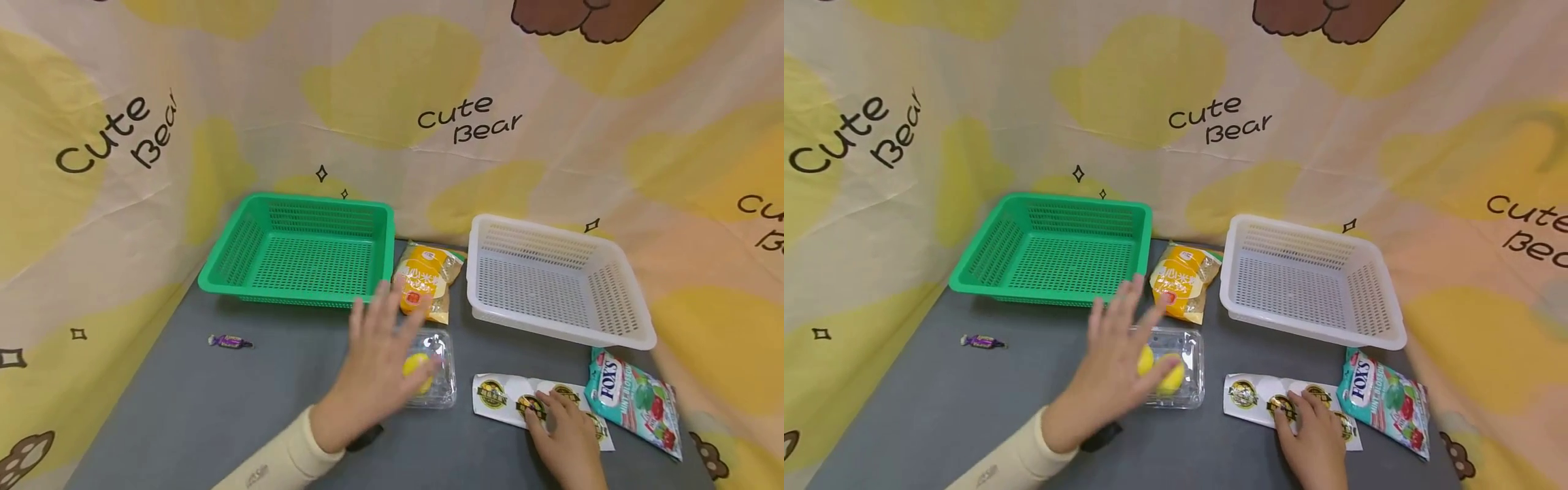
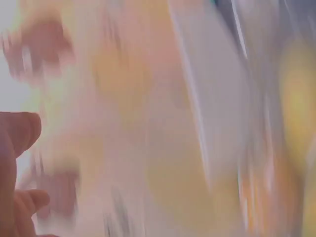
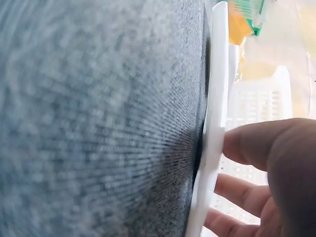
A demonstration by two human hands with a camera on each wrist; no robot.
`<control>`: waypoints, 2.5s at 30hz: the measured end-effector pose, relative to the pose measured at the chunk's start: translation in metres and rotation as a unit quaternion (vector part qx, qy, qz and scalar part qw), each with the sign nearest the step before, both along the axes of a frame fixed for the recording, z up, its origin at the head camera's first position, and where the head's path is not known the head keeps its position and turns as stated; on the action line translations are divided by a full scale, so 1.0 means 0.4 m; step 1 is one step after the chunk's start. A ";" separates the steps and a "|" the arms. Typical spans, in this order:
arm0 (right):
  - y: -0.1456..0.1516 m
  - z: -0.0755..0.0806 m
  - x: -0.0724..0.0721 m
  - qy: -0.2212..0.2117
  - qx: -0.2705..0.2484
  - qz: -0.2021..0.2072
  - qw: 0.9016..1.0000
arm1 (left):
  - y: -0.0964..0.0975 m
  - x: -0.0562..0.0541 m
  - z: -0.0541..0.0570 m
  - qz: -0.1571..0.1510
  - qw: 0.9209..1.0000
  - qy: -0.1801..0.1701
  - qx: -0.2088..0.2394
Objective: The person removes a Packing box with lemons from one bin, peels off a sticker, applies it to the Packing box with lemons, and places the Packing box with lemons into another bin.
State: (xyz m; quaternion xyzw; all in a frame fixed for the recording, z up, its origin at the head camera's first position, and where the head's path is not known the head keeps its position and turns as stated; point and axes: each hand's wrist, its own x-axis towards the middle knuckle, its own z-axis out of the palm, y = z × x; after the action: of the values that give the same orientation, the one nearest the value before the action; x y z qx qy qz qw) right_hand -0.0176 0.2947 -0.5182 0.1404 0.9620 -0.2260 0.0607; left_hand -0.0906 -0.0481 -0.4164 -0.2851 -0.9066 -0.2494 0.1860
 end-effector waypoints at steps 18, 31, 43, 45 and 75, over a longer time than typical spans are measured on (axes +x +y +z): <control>-0.007 -0.020 0.009 0.018 0.013 0.001 1.000 | 0.313 0.151 -0.264 -0.176 0.935 -0.157 -0.265; -0.007 -0.018 0.013 0.055 0.011 -0.005 0.998 | 0.319 0.148 -0.310 -0.166 0.914 -0.219 -0.299; -0.002 -0.013 0.013 0.110 -0.008 -0.006 0.994 | 0.315 0.145 -0.312 -0.172 0.912 -0.229 -0.293; 0.001 -0.012 0.014 0.128 -0.009 -0.005 0.992 | 0.315 0.144 -0.311 -0.171 0.912 -0.223 -0.300; -0.206 0.139 -0.095 0.193 -0.135 0.028 0.971 | 0.133 0.146 -0.203 -0.173 0.972 0.112 0.115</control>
State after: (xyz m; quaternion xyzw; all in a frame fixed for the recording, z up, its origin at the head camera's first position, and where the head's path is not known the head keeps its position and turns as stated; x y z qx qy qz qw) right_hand -0.0555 0.2122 -0.4624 0.0578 0.9197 -0.3749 -0.1013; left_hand -0.0324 0.0052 -0.4974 -0.4404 -0.7821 -0.3470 0.2721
